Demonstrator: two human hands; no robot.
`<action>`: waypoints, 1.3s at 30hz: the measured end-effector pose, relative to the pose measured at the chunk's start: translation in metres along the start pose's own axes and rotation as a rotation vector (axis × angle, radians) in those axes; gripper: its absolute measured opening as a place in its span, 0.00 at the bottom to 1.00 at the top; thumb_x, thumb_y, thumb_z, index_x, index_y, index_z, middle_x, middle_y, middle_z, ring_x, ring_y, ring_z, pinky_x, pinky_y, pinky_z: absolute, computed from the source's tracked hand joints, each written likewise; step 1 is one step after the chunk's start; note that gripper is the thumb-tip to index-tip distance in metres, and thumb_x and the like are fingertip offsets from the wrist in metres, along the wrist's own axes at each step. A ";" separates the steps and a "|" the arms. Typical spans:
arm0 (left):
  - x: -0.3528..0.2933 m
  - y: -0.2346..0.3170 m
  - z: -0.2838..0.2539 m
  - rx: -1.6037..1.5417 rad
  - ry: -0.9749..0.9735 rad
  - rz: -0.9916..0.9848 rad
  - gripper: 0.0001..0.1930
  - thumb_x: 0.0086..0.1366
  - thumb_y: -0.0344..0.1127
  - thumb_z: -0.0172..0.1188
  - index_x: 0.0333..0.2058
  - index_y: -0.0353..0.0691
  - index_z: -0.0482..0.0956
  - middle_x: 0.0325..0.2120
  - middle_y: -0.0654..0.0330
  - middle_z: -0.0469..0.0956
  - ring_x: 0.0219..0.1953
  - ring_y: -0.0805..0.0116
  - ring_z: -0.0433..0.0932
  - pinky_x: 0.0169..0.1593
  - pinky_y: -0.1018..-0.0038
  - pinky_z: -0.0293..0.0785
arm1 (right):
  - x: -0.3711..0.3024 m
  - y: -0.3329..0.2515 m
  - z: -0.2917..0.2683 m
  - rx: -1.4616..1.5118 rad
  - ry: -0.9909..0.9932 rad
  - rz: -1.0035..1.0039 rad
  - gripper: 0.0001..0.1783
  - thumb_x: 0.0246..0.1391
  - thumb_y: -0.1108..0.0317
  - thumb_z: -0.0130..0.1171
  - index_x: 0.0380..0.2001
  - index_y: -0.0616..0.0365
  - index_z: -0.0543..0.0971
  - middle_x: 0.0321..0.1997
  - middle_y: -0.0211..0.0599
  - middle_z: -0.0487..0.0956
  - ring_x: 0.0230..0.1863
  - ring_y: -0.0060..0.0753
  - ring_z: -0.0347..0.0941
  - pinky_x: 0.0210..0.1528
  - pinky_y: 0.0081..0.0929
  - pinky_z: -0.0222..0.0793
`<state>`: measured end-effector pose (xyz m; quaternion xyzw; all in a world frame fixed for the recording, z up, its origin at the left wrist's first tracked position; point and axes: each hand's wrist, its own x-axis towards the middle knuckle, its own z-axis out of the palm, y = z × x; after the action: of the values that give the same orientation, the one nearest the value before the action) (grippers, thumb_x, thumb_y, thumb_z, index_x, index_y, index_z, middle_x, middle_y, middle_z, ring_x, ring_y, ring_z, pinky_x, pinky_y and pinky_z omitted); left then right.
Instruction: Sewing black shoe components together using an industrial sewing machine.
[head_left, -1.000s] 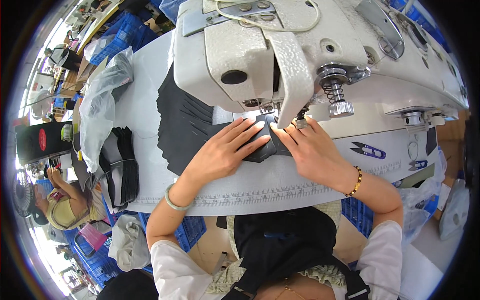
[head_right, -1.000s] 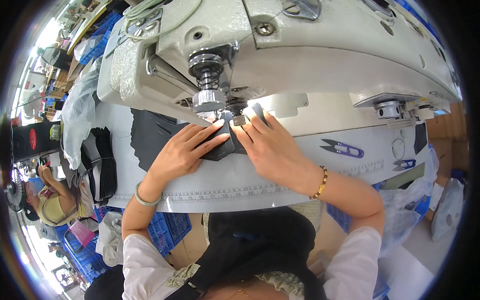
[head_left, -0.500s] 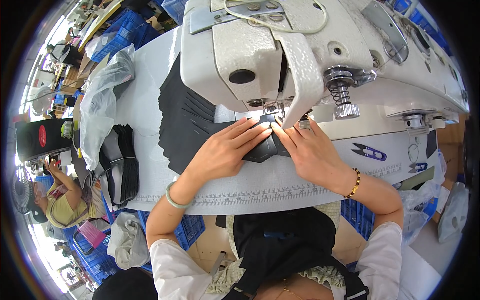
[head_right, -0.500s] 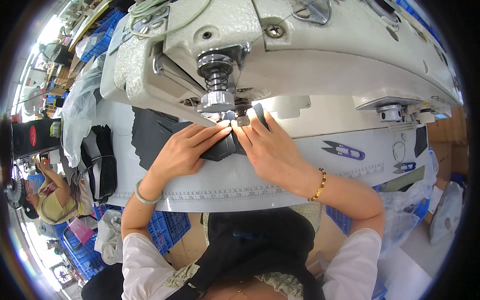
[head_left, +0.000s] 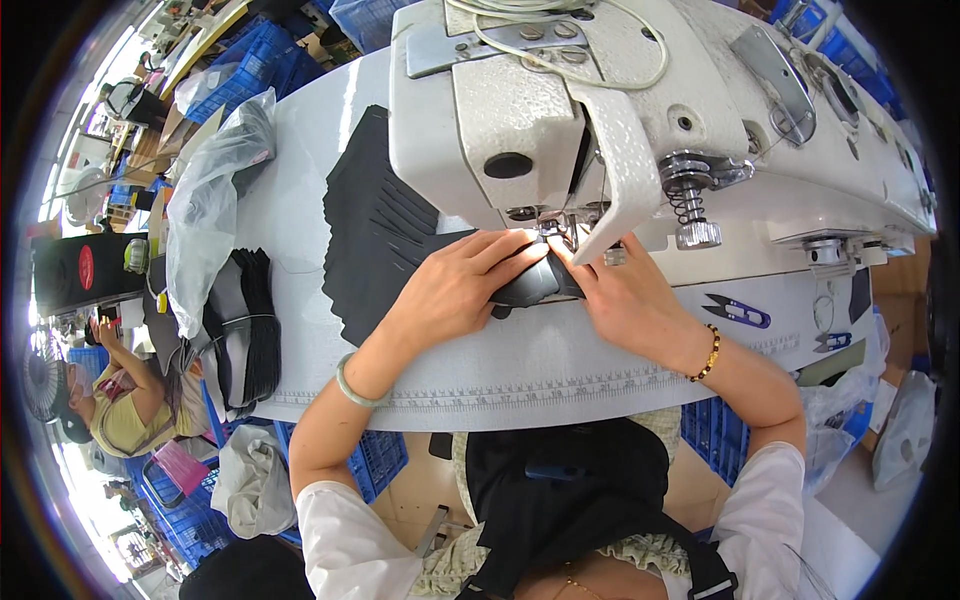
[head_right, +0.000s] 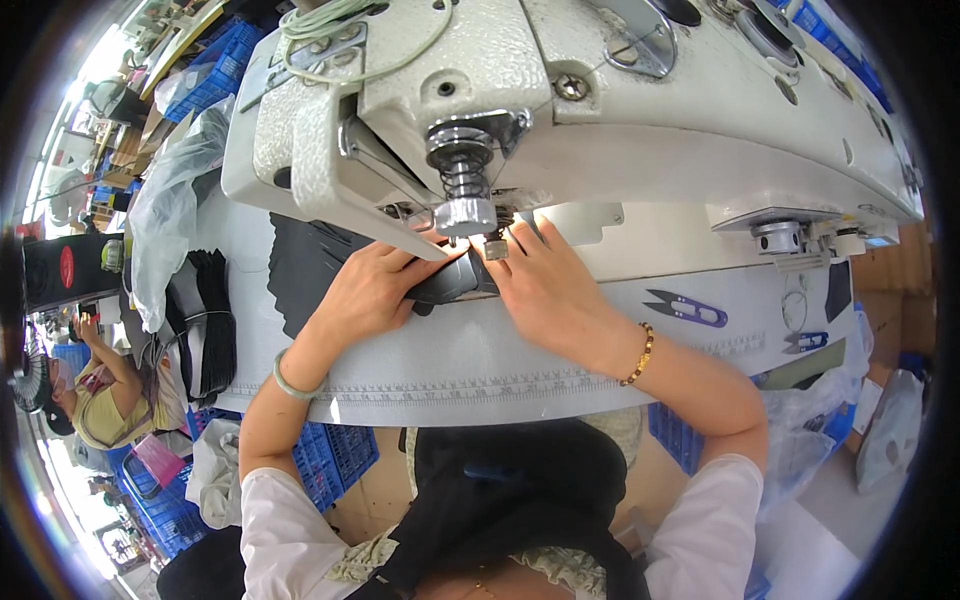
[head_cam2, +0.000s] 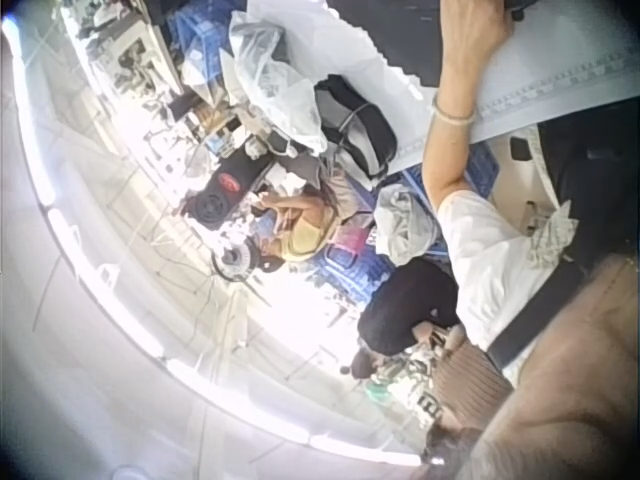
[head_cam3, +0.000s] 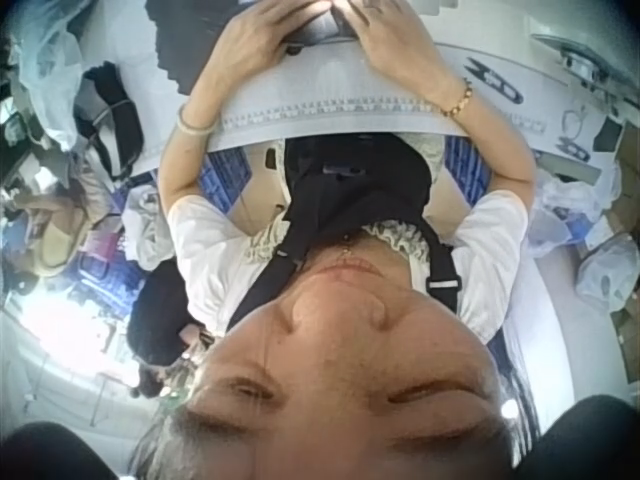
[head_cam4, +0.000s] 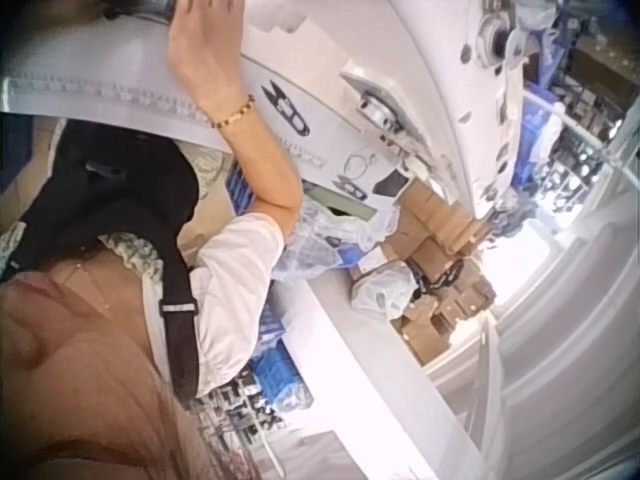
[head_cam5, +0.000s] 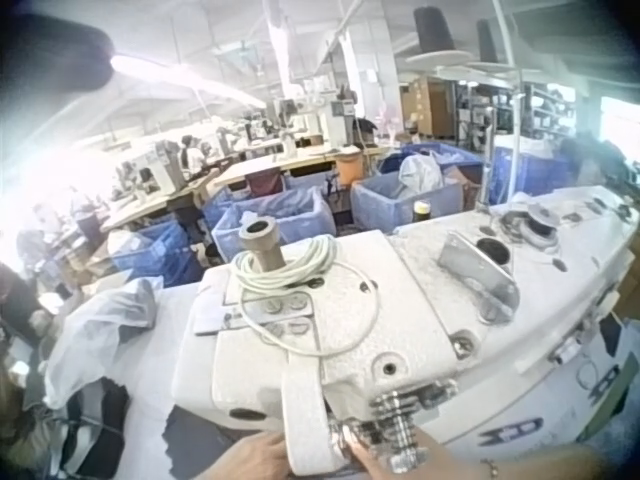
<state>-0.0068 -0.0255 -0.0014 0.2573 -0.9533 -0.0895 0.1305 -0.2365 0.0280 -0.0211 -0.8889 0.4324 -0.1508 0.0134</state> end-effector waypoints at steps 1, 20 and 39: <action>0.001 -0.001 -0.001 0.001 0.001 0.000 0.34 0.39 0.23 0.59 0.52 0.41 0.73 0.50 0.61 0.72 0.51 0.60 0.73 0.52 0.69 0.73 | 0.000 0.001 0.001 -0.001 0.001 -0.001 0.15 0.50 0.71 0.51 0.40 0.67 0.76 0.34 0.43 0.74 0.48 0.42 0.64 0.55 0.41 0.58; -0.001 -0.006 0.003 -0.051 -0.049 -0.073 0.34 0.39 0.24 0.60 0.52 0.48 0.74 0.46 0.60 0.73 0.38 0.59 0.75 0.43 0.68 0.75 | -0.003 0.005 0.001 -0.028 0.071 -0.066 0.13 0.46 0.71 0.54 0.36 0.64 0.77 0.34 0.45 0.73 0.45 0.43 0.67 0.51 0.40 0.61; 0.000 -0.012 0.003 -0.090 0.013 -0.038 0.31 0.38 0.25 0.65 0.48 0.48 0.77 0.47 0.58 0.71 0.41 0.59 0.75 0.44 0.66 0.75 | -0.002 0.009 0.002 -0.012 0.153 -0.080 0.13 0.48 0.71 0.55 0.40 0.56 0.75 0.44 0.43 0.69 0.44 0.37 0.68 0.53 0.41 0.60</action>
<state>-0.0021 -0.0350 -0.0073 0.2697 -0.9424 -0.1333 0.1464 -0.2434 0.0236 -0.0248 -0.8913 0.3974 -0.2160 -0.0308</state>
